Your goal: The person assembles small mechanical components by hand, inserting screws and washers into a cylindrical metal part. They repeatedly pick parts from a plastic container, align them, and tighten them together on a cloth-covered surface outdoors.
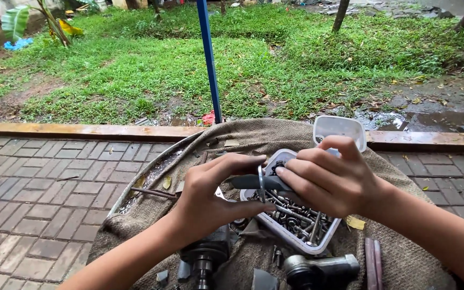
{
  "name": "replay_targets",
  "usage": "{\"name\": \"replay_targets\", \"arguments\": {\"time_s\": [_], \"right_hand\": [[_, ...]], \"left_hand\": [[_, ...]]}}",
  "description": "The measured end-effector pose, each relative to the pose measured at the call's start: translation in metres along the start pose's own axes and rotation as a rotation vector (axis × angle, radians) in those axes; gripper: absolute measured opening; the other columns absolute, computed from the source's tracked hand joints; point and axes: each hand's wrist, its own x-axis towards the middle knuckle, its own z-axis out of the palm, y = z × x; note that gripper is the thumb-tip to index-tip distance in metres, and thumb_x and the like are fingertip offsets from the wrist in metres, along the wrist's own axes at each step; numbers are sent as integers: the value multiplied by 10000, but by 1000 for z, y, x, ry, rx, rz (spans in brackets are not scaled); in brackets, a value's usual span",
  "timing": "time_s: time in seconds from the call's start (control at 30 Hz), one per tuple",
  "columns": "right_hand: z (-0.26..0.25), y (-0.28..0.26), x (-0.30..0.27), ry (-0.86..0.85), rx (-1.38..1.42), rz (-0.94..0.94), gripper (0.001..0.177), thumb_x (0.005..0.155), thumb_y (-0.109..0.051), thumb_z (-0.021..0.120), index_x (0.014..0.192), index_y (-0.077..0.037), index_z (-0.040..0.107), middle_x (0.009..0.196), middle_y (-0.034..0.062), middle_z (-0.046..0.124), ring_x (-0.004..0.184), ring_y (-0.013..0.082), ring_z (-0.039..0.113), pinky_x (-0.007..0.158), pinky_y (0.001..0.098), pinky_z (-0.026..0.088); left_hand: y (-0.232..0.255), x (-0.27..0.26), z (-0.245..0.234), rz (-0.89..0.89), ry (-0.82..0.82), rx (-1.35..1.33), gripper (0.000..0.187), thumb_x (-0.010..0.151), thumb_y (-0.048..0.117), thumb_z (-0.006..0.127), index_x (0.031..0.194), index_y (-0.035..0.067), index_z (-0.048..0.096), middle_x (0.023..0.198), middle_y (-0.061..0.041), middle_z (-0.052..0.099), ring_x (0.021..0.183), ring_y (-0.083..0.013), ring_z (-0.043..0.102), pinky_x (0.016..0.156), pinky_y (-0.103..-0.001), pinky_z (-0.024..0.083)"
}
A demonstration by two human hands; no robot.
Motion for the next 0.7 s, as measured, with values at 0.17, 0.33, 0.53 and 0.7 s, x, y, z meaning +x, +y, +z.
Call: {"name": "replay_targets", "arguments": {"time_s": [0.17, 0.33, 0.53, 0.7], "right_hand": [[3, 8, -16, 102, -149, -179, 151, 1075, -248, 569, 1161, -126, 590, 1002, 47, 748, 827, 189, 729, 814, 376, 391], [-3, 10, -15, 128, -340, -299, 130, 1074, -330, 586, 1162, -252, 642, 1104, -23, 704, 935, 131, 666, 888, 373, 386], [-2, 4, -4, 131, -231, -136, 337, 1067, -334, 515, 945, -124, 748, 934, -34, 763, 825, 119, 699, 903, 323, 334], [8, 6, -19, 131, -140, -113, 358, 1064, -442, 514, 1086, -108, 643, 1021, 79, 789, 849, 196, 756, 829, 379, 390]], "left_hand": [[1, -1, 0, 24, 9, -12, 567, 775, 285, 895, 1240, 74, 649, 1177, -87, 749, 1056, -171, 748, 966, -285, 597], [0, -3, 1, 36, 2, -18, 577, 773, 283, 901, 1248, 78, 646, 1181, -95, 751, 1063, -170, 747, 969, -280, 591], [0, -5, 2, 120, -11, 14, 572, 794, 286, 886, 1235, 21, 636, 1158, -144, 736, 1051, -227, 744, 960, -323, 599], [-1, -4, 3, 83, 17, 43, 587, 778, 280, 911, 1254, 64, 644, 1173, -117, 742, 1044, -194, 752, 955, -302, 608]]}}
